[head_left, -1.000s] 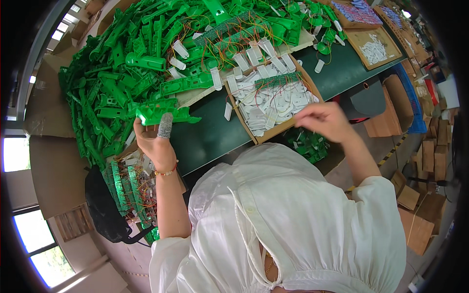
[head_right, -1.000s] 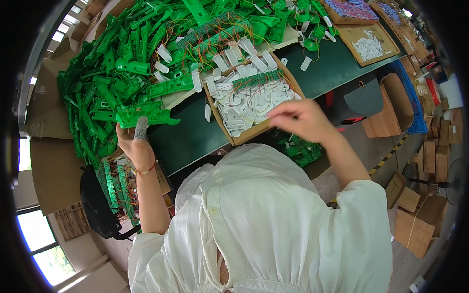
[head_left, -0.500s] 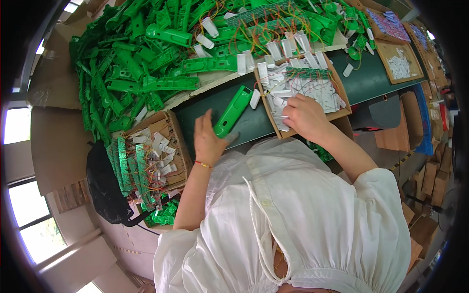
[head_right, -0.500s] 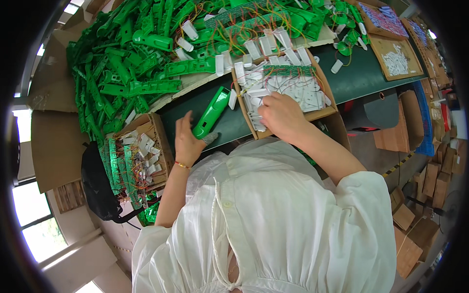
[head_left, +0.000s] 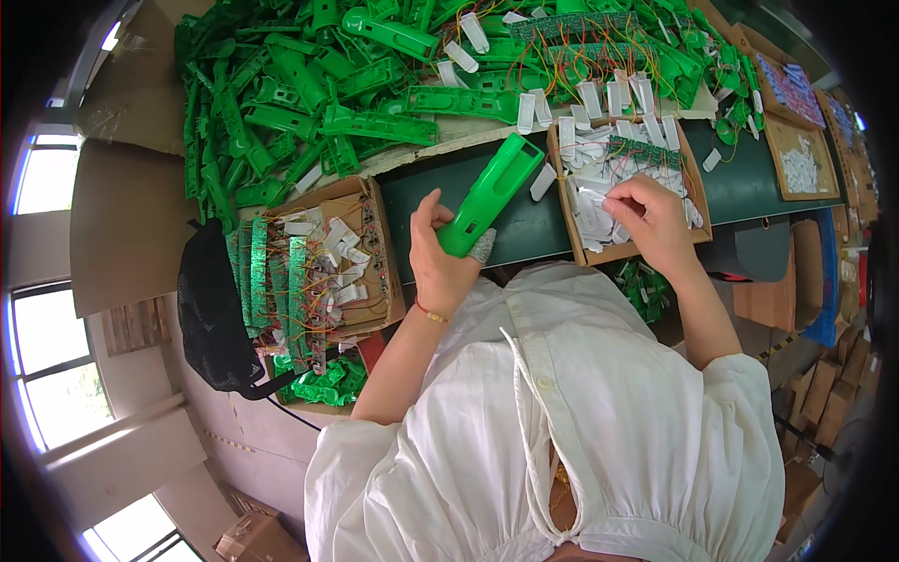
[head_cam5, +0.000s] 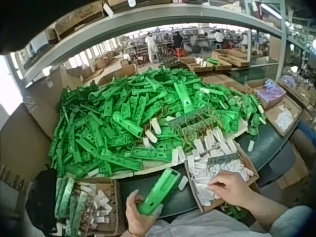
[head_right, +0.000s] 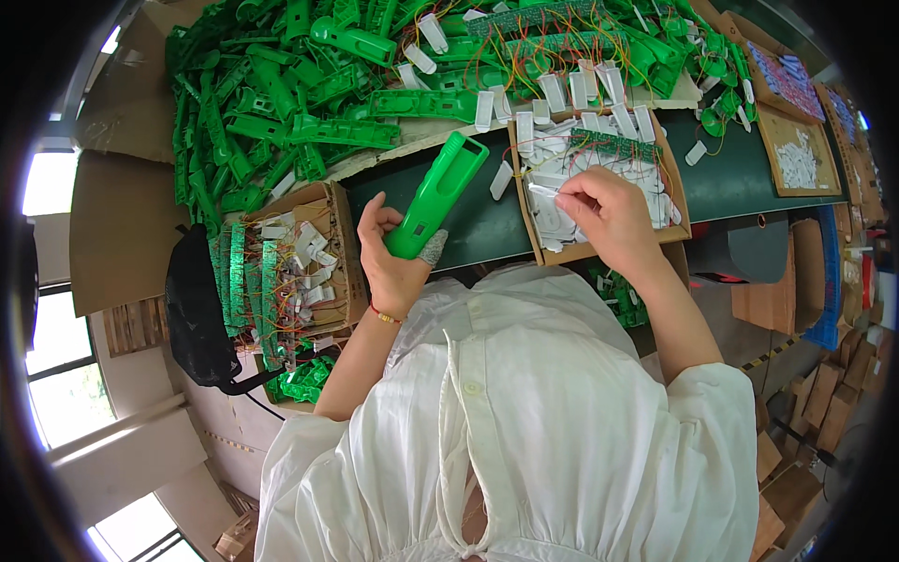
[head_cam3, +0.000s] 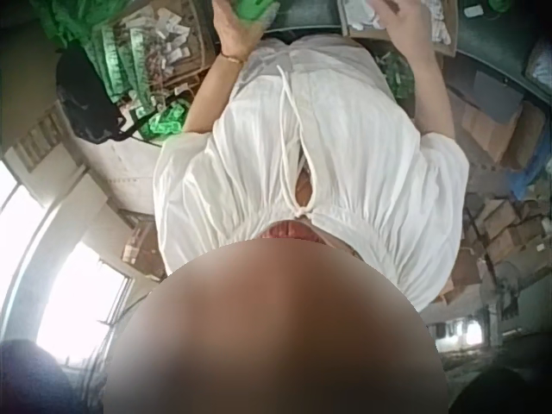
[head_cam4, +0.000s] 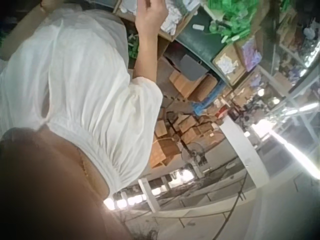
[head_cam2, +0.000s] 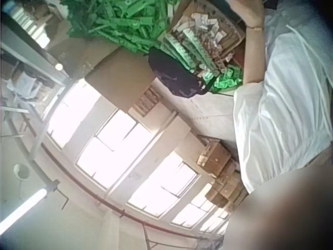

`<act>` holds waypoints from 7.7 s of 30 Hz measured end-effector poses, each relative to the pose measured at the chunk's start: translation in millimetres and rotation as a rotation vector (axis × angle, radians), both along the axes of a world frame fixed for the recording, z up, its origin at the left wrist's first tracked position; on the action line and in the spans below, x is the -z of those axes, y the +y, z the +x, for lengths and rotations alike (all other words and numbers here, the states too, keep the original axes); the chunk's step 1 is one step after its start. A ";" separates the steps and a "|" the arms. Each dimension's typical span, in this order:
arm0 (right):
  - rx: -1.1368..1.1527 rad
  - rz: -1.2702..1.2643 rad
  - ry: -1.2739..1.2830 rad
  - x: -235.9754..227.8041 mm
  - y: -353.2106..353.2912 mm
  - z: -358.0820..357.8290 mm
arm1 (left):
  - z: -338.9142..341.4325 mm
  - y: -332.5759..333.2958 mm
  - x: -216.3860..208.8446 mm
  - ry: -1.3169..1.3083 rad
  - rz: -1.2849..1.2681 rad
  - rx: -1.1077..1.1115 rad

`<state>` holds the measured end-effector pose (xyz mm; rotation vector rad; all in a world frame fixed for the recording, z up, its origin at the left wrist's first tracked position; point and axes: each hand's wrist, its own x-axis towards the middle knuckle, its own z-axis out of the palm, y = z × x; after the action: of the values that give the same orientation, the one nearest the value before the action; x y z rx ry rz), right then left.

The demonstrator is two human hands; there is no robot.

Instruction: Manually assembling white internal components into green plastic housings on a factory assembly line.

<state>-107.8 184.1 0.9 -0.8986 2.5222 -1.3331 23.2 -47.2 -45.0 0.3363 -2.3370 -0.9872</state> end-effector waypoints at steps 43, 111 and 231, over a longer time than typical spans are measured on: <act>-0.324 -0.742 -0.887 -26.9 -63.9 40.2 | -1.6 24.1 -43.7 -0.129 1.560 0.676; -0.053 0.028 0.909 -33.1 -34.9 -12.8 | -82.9 49.9 -84.0 0.150 0.334 0.181; -0.361 -0.435 -0.494 -50.3 -55.2 21.6 | -28.7 14.0 -90.4 -0.068 1.165 1.031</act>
<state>-86.3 128.8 51.2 -0.8965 1.6481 -1.7389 -5.6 -33.2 45.4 -0.5066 -1.6208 -2.7863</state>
